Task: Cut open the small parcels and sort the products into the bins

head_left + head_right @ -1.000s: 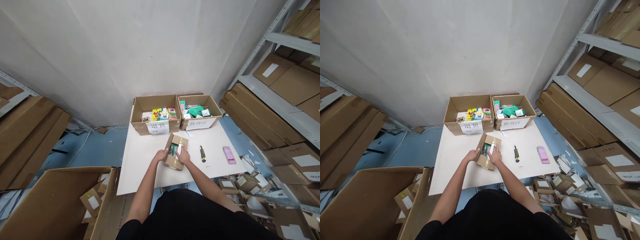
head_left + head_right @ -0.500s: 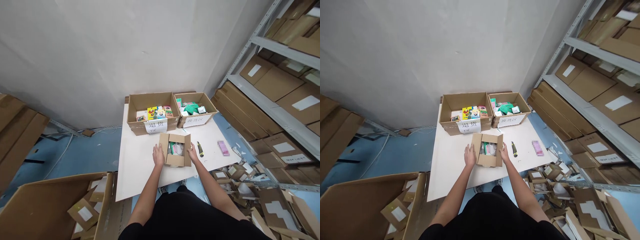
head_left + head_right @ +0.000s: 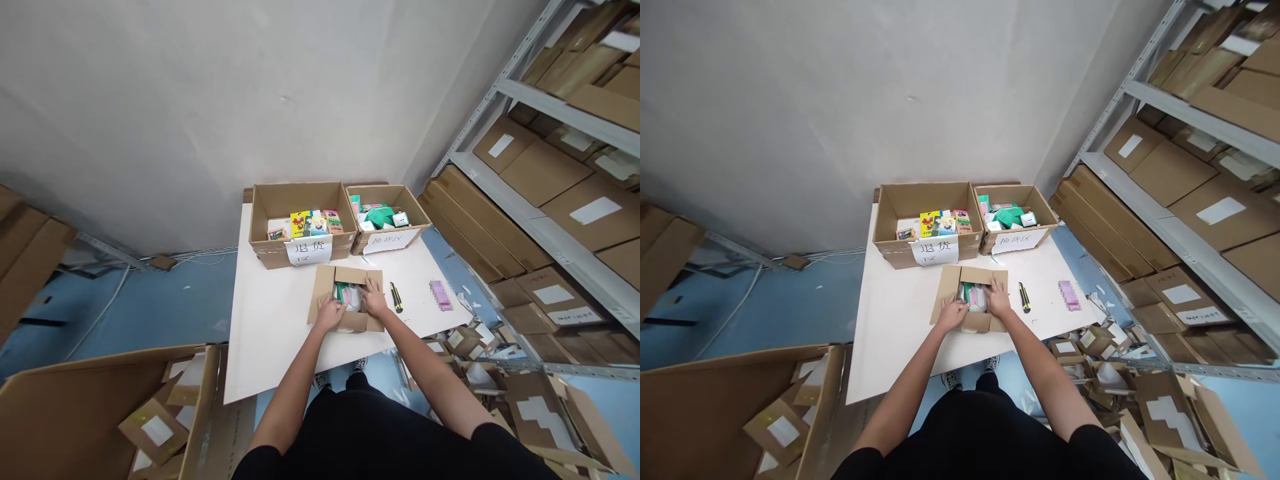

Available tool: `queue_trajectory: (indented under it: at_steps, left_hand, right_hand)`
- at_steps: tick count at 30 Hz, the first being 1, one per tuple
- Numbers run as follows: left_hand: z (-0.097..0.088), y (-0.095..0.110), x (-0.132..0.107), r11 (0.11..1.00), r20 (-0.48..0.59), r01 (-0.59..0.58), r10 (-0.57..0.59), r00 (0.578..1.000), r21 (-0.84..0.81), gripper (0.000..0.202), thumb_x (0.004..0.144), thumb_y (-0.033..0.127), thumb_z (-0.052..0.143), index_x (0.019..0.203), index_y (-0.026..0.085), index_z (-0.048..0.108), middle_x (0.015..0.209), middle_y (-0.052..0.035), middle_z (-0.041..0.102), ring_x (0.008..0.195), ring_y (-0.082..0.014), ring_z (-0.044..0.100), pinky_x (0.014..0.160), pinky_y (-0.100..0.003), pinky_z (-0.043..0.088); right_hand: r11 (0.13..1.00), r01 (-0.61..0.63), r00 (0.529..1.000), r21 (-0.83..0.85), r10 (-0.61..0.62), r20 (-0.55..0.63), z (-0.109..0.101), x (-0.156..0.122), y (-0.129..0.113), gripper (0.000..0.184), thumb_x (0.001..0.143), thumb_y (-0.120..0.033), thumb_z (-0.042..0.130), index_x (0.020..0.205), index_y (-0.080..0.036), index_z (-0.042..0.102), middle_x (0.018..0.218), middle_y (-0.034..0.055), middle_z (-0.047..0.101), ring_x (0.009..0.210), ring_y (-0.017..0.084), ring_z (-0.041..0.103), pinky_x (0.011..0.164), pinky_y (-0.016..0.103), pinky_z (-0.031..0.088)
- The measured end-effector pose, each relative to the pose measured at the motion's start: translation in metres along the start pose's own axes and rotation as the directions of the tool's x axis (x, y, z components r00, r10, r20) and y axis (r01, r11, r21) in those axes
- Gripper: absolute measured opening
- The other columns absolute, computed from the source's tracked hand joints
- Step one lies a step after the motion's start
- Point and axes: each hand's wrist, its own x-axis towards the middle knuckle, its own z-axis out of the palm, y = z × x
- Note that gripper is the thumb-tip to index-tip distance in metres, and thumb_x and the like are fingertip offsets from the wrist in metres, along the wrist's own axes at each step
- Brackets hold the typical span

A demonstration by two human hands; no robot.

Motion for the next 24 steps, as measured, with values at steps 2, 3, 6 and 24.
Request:
queue_trajectory:
  at_steps: [2, 3, 6, 24]
  left_hand:
    - [-0.012, -0.005, -0.006, 0.999, 0.043, -0.011, 0.013, 0.999, -0.039, 0.044, 0.099, 0.056, 0.055, 0.081, 0.026, 0.080, 0.156, -0.0035, 0.061, 0.160, -0.0369, 0.031, 0.131, -0.067, 0.011]
    - [-0.016, -0.007, -0.009, 0.999, 0.057, -0.017, 0.019, 0.998, -0.048, 0.041, 0.093, 0.061, 0.063, 0.083, 0.026, 0.081, 0.159, -0.0037, 0.057, 0.160, -0.0383, 0.029, 0.131, -0.066, 0.013]
    - [-0.019, -0.010, -0.018, 0.998, 0.094, -0.050, 0.054, 0.994, -0.040, 0.056, 0.073, 0.075, 0.079, 0.105, 0.029, 0.083, 0.169, -0.0039, 0.045, 0.164, -0.0414, 0.017, 0.132, -0.062, 0.015]
    - [0.060, -0.030, -0.033, 0.970, -0.102, -0.070, 0.096, 0.990, 0.232, 0.044, 0.075, 0.056, 0.089, 0.104, 0.026, 0.075, 0.178, -0.0053, 0.022, 0.165, -0.0402, 0.013, 0.130, -0.065, 0.023]
  right_hand:
    - [1.000, -0.017, 1.000, 0.002, 0.017, 0.019, -0.008, 0.015, -0.005, 0.059, 0.099, -0.019, 0.053, 0.158, -0.027, 0.055, 0.177, 0.0108, 0.023, 0.162, 0.032, 0.022, 0.128, 0.051, 0.016]
    - [0.999, -0.035, 0.999, 0.004, 0.035, 0.009, -0.011, 0.021, -0.006, 0.063, 0.098, -0.018, 0.053, 0.160, -0.027, 0.051, 0.178, 0.0103, 0.020, 0.162, 0.033, 0.023, 0.128, 0.050, 0.018]
    - [0.997, -0.079, 0.996, 0.022, 0.080, -0.042, -0.018, 0.035, -0.010, 0.071, 0.096, -0.016, 0.054, 0.165, -0.028, 0.043, 0.180, 0.0092, 0.008, 0.160, 0.034, 0.026, 0.125, 0.048, 0.025]
    - [0.927, -0.193, 0.963, 0.322, 0.242, -0.120, 0.001, 0.091, -0.005, 0.076, 0.088, -0.028, 0.066, 0.161, -0.024, 0.048, 0.171, 0.0172, 0.033, 0.159, 0.040, 0.025, 0.124, 0.059, 0.026]
